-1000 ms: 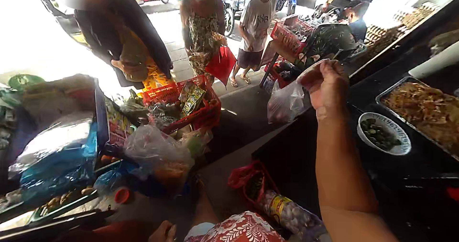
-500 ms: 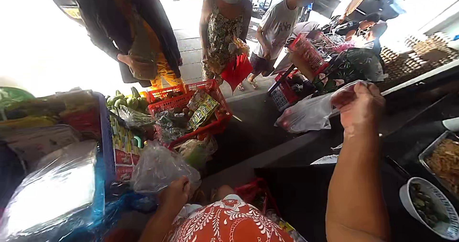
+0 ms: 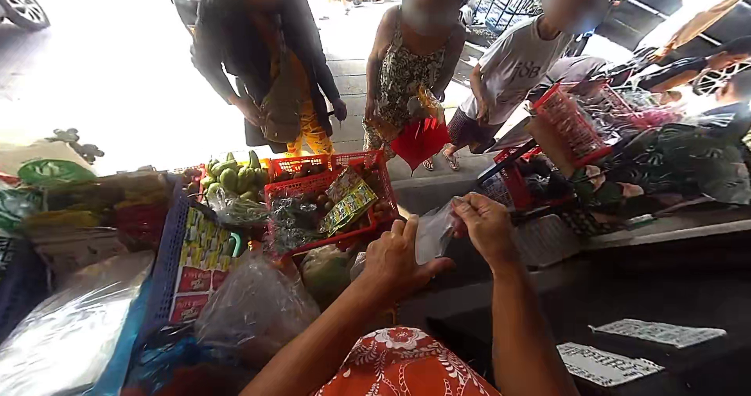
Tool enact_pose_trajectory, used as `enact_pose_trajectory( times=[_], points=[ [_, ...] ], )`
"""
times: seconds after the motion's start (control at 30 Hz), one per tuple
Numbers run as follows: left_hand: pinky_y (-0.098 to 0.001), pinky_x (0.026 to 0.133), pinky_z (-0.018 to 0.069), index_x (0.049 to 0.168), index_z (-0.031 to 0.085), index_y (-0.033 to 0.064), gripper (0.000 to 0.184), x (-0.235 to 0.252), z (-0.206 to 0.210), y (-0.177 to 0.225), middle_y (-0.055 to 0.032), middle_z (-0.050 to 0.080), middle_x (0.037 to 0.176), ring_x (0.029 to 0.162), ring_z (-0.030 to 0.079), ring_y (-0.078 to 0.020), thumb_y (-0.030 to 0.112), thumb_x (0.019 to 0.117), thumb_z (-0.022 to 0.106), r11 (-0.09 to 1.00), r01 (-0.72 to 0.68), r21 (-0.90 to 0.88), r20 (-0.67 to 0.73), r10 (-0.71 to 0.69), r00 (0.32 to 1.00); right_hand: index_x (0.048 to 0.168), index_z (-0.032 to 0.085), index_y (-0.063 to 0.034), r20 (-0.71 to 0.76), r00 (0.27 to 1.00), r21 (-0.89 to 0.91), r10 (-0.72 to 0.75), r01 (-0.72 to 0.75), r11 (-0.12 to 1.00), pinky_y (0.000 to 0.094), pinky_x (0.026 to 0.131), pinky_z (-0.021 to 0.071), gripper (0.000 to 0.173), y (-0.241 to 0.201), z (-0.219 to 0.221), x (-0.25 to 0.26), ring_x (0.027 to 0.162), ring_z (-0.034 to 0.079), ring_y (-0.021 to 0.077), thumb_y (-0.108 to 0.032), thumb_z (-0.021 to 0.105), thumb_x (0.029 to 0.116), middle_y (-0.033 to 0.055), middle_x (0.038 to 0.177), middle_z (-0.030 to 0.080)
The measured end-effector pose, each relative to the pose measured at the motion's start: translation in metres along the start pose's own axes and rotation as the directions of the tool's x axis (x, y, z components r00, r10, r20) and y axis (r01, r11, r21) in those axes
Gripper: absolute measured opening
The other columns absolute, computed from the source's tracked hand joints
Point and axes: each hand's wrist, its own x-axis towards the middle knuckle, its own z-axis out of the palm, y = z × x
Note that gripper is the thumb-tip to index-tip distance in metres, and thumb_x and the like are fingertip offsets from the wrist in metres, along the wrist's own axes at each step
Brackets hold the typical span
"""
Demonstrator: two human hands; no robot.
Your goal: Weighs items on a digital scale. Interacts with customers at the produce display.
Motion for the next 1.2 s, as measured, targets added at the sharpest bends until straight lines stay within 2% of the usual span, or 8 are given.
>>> enact_pose_trajectory(
  times=[0.07,0.17,0.3,0.53,0.7,0.9,1.07,1.2],
  points=[
    [-0.0582,0.086,0.0555,0.151,0.047,0.0105,0.089,0.031,0.014,0.014,-0.0191,0.063,0.131,0.109,0.067,-0.0377,0.071,0.0875,0.059,0.994,0.091,0.056,0.064,-0.095,0.993,0.093,0.068,0.0009,0.100,0.995,-0.003,0.011,-0.010,1.000,0.0311,0.059,0.0587,0.027,0.009,0.004,0.013,0.059,0.064,0.0108,-0.019,0.053,0.1049,0.0046,0.073,0.066],
    [-0.0622,0.086,0.0531,0.122,0.067,0.0053,0.037,0.053,0.030,0.016,-0.0194,0.071,0.114,0.108,0.068,-0.0395,0.028,0.0944,0.060,0.952,0.268,0.144,0.069,-0.280,0.957,0.097,0.069,0.0006,0.201,0.979,0.012,0.026,-0.029,1.000,0.0320,0.063,0.0587,0.028,0.026,0.002,0.032,0.062,0.064,0.0118,-0.020,0.052,0.1048,0.0059,0.077,0.067],
    [-0.0642,0.091,0.0513,0.118,0.070,0.0062,0.029,0.068,0.017,0.015,-0.0207,0.071,0.114,0.112,0.067,-0.0416,0.024,0.1022,0.053,0.877,0.423,0.229,0.133,-0.458,0.879,0.096,0.067,-0.0012,0.223,0.975,-0.059,0.013,0.000,0.998,0.0359,0.067,0.0586,0.032,0.065,-0.021,0.063,0.065,0.066,0.0152,-0.025,0.049,0.1061,0.0063,0.075,0.066],
    [-0.0508,0.074,0.0526,0.087,0.069,-0.0001,0.023,0.114,0.032,-0.006,-0.0130,0.067,0.078,0.075,0.066,-0.0280,0.022,0.0917,0.076,0.984,0.131,-0.123,-0.007,-0.133,0.991,0.102,0.070,-0.0005,0.088,0.996,-0.287,0.035,-0.008,0.958,0.0463,0.078,0.0591,0.032,0.108,-0.059,0.104,0.078,0.072,0.0250,-0.023,0.048,0.1066,0.0130,0.085,0.072],
    [-0.0282,0.066,0.0517,0.087,0.070,0.0079,0.020,0.170,0.061,0.003,0.0029,0.066,0.073,0.066,0.060,-0.0048,0.027,0.0911,0.075,0.878,-0.042,-0.477,0.068,0.084,0.994,0.112,0.066,0.0057,-0.102,0.963,0.170,0.250,-0.231,0.958,0.0377,0.071,0.0645,0.028,0.143,-0.087,0.134,0.076,0.074,0.0200,-0.010,0.044,0.1084,0.0153,0.096,0.072],
    [-0.0288,0.075,0.0553,0.095,0.071,-0.0020,0.018,0.221,0.094,-0.010,-0.0065,0.069,0.083,0.075,0.064,-0.0087,0.015,0.0966,0.068,0.745,-0.201,-0.636,0.084,0.326,0.942,0.108,0.062,0.0057,-0.267,0.918,0.558,0.294,-0.101,0.824,0.0342,0.066,0.0637,0.011,0.194,-0.089,0.170,0.070,0.071,0.0161,0.000,0.058,0.0999,0.0100,0.086,0.070],
    [-0.0310,0.072,0.0546,0.093,0.071,-0.0048,0.018,0.250,0.109,-0.071,-0.0106,0.069,0.080,0.073,0.065,-0.0128,0.013,0.0936,0.072,0.717,-0.382,-0.583,-0.103,0.401,0.910,0.100,0.059,-0.0075,-0.156,0.968,0.720,0.196,-0.025,0.693,0.0249,0.059,0.0612,0.018,0.215,-0.044,0.215,0.058,0.066,0.0069,0.001,0.044,0.1039,-0.0029,0.072,0.068],
    [-0.0309,0.071,0.0541,0.093,0.071,-0.0040,0.017,0.236,0.112,-0.104,-0.0098,0.069,0.080,0.073,0.064,-0.0124,0.013,0.0939,0.072,0.723,-0.294,-0.625,-0.145,0.263,0.954,0.098,0.062,-0.0127,0.143,0.969,0.806,0.201,-0.232,0.545,0.0162,0.044,0.0474,0.029,0.208,-0.001,0.249,0.047,0.053,-0.0004,-0.009,0.035,0.1082,-0.0065,0.063,0.061]
  ],
)
